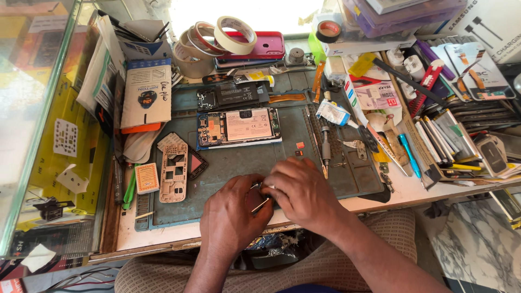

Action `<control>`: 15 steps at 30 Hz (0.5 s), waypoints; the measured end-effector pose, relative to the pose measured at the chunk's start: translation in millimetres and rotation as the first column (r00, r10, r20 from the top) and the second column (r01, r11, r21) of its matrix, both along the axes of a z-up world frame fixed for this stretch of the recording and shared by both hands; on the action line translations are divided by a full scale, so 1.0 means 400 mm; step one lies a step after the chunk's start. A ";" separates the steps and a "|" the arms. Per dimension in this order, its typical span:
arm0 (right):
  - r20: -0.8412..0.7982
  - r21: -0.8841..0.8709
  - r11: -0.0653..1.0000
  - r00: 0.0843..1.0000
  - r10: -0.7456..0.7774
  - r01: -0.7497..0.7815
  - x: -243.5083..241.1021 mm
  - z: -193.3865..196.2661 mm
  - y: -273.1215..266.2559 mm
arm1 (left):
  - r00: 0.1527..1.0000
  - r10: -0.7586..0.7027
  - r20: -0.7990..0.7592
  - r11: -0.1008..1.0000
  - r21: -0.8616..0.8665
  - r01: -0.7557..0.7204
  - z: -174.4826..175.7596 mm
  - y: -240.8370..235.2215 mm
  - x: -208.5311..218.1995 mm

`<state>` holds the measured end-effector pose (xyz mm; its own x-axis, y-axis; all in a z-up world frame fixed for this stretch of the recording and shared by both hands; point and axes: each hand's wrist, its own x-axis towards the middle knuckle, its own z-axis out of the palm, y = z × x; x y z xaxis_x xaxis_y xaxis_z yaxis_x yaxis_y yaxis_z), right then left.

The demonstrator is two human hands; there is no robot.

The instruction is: The person cleans a small electronic circuit board using a cloth and a spray bottle. They then use a toothbrush to scrub the board and handle a smartphone, wiping its screen and edges.

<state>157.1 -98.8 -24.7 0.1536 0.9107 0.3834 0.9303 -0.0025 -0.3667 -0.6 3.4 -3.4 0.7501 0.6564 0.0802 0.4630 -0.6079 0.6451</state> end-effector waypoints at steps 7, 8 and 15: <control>0.011 0.039 0.997 0.998 0.065 -0.065 -0.004 0.032 0.008 | 0.998 0.003 0.057 1.000 0.025 -0.005 0.002 -0.001 -0.001; 0.009 0.031 0.998 0.999 0.051 -0.051 -0.005 0.029 0.006 | 0.999 0.001 0.033 1.000 0.015 -0.001 0.000 -0.003 -0.002; 0.024 -0.005 0.999 0.999 0.043 -0.042 -0.004 0.018 0.000 | 0.999 -0.004 0.037 1.000 0.015 0.004 0.001 -0.002 -0.005</control>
<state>155.6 -99.0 -17.5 0.1057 0.9177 0.3828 0.9380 0.0357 -0.3447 -2.4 2.6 -3.1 0.7491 0.6519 0.1179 0.4363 -0.6194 0.6527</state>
